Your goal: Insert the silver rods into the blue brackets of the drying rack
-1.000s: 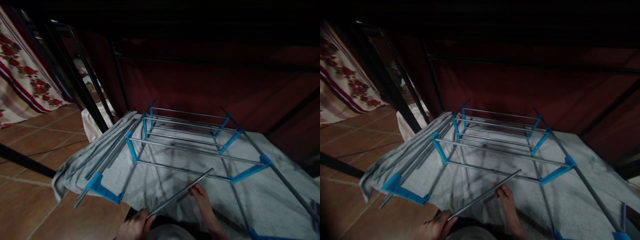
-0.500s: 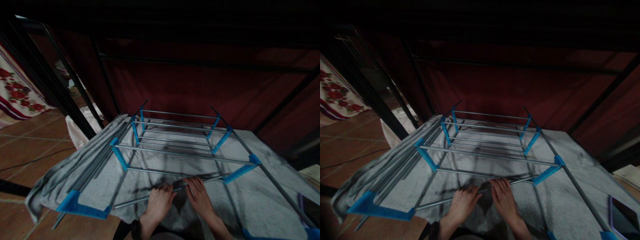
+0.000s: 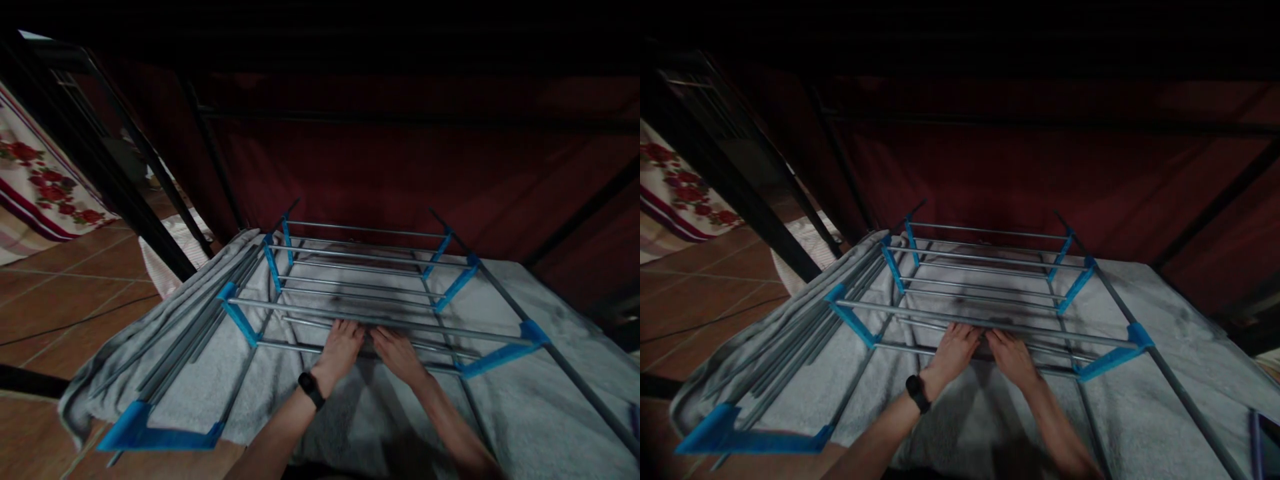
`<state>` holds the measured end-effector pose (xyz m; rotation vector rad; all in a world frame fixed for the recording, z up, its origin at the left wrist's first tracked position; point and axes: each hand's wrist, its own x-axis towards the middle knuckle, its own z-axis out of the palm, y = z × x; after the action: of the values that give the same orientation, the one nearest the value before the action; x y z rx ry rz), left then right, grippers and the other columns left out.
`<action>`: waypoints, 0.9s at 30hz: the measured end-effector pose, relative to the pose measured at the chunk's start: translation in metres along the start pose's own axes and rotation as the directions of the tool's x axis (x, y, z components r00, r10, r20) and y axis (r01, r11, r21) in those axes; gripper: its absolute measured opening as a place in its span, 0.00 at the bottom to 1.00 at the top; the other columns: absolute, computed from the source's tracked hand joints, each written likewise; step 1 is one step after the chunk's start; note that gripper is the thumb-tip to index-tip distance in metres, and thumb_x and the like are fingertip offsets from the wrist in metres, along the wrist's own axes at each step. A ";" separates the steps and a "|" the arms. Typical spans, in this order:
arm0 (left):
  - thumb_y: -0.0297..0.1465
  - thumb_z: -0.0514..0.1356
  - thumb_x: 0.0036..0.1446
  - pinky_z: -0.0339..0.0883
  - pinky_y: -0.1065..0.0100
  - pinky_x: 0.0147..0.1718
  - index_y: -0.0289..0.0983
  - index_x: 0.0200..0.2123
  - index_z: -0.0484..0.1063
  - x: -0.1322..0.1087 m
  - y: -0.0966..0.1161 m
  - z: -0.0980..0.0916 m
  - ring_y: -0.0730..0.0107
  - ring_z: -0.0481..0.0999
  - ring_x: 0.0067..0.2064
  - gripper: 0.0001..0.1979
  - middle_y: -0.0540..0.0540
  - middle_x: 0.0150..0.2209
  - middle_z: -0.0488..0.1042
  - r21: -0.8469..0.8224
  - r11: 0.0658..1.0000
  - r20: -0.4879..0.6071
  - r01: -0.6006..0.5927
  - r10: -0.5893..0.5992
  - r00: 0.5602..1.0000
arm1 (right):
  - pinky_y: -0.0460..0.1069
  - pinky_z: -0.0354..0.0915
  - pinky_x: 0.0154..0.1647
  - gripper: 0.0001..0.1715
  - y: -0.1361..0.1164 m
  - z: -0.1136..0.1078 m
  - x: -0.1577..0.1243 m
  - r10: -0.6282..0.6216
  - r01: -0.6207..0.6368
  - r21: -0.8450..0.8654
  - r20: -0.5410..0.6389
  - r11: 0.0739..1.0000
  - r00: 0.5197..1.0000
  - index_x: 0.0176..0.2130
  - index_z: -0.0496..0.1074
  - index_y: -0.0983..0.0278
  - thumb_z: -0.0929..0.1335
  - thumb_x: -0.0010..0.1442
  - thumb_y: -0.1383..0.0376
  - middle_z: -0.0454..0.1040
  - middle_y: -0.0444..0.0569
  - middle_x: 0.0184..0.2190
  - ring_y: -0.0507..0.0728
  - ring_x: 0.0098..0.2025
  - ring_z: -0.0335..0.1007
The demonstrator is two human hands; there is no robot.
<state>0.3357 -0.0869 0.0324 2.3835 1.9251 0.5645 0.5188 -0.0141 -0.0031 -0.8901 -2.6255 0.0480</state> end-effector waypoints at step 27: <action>0.39 0.46 0.65 0.65 0.67 0.44 0.34 0.35 0.72 0.075 -0.225 -0.046 0.67 0.72 0.39 0.19 0.44 0.34 0.73 -0.928 0.372 -0.373 -0.008 -0.927 0.031 | 0.49 0.61 0.43 0.16 -0.008 -0.016 0.147 0.057 -0.069 -0.077 -0.140 0.995 0.989 0.53 0.75 0.56 0.63 0.70 0.60 0.76 0.50 0.40 0.57 0.42 0.71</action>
<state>0.1238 0.0276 0.0397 0.3220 1.8408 2.4496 0.4117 0.0651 0.0613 -0.9679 -2.4867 -0.1016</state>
